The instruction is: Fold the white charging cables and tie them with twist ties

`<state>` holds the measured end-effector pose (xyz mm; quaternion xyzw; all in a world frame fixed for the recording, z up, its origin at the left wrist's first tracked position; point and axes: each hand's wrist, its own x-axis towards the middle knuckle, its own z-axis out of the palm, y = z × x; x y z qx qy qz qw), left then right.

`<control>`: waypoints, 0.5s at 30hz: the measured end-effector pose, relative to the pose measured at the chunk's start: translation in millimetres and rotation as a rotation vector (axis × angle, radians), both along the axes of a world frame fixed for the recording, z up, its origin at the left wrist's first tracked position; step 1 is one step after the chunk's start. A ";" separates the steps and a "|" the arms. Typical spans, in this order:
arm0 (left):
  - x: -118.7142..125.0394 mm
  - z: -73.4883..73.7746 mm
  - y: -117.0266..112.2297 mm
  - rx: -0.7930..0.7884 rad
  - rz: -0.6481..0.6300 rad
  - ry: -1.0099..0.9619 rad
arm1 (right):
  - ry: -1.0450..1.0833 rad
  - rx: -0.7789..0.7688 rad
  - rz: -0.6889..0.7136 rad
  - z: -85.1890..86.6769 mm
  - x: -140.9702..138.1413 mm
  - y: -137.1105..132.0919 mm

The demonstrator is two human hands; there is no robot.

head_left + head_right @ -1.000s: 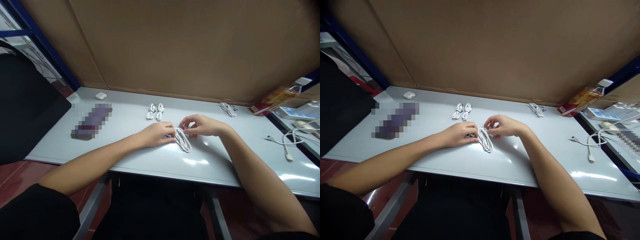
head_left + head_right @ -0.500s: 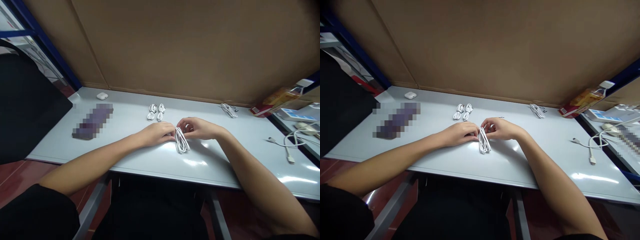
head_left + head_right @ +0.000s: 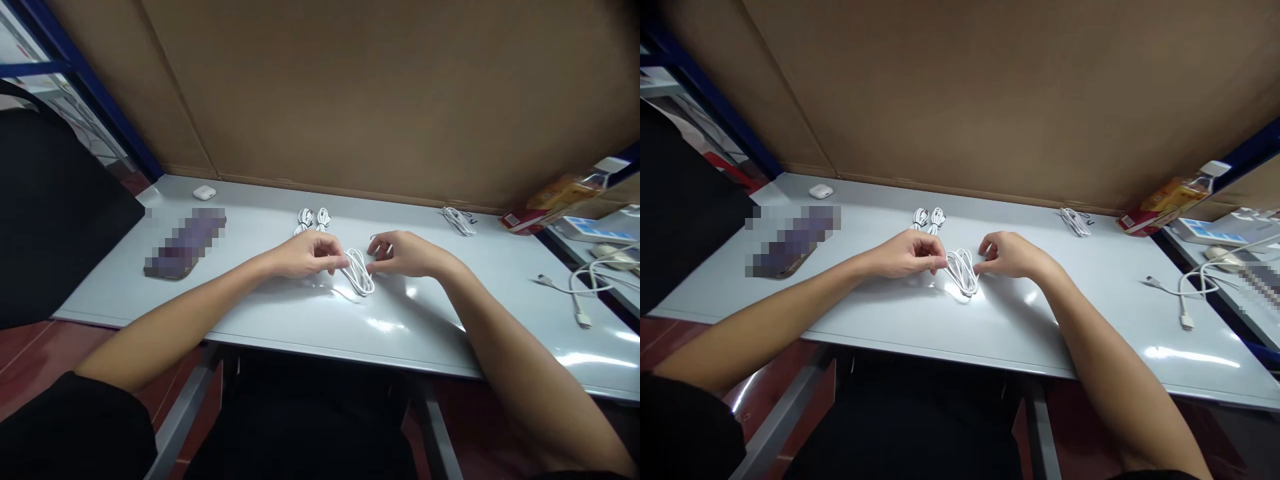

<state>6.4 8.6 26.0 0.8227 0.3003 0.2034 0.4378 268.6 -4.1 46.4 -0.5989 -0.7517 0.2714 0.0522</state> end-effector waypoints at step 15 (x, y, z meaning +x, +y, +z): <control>-11.3 -2.0 16.5 -0.494 0.055 -0.402 | 0.474 0.145 -0.083 5.9 10.2 4.1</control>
